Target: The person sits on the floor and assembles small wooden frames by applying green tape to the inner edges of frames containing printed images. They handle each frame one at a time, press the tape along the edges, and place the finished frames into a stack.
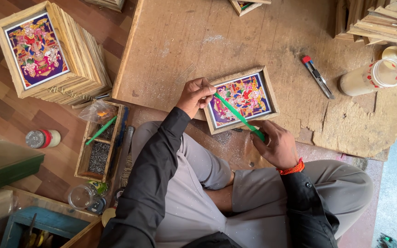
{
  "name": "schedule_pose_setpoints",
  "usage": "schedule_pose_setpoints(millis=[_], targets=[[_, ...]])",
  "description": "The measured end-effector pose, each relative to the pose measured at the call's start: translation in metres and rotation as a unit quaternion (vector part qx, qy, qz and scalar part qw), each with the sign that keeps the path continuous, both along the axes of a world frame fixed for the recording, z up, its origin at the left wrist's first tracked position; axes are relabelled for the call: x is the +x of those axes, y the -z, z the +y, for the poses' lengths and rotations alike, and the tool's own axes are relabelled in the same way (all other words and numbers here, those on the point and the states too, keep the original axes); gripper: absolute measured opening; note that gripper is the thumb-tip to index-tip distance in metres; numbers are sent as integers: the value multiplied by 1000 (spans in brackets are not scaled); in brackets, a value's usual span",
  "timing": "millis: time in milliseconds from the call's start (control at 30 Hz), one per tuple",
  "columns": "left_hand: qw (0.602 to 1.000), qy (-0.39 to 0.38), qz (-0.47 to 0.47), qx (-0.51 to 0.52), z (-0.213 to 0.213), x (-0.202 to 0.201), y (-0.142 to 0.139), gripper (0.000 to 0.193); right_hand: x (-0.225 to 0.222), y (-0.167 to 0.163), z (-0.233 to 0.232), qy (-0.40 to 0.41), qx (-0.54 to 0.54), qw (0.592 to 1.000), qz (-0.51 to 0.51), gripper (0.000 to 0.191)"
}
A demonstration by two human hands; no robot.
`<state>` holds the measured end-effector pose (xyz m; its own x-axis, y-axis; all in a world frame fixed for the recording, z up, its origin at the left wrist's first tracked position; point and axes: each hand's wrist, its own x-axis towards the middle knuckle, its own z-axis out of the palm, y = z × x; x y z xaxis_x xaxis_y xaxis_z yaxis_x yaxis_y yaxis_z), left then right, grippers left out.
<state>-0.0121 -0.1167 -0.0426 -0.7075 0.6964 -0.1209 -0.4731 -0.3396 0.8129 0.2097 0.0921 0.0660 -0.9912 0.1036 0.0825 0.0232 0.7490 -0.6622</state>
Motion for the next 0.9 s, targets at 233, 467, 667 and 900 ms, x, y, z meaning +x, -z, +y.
schedule_pose_setpoints(millis=[233, 467, 667, 900], targets=[[999, 20, 46, 20, -1, 2, -12, 17, -2, -2, 1, 24, -17, 1000, 0, 50], [985, 9, 172, -2, 9, 14, -24, 25, -5, -15, -4, 49, -56, 995, -59, 58], [939, 45, 336, -50, 21, 71, -46, 26, -1, -14, -1, 68, -209, 974, -59, 43], [893, 36, 403, -199, 18, 112, -68, 30, 3, -10, -2, 1, -100, 995, 14, 36]])
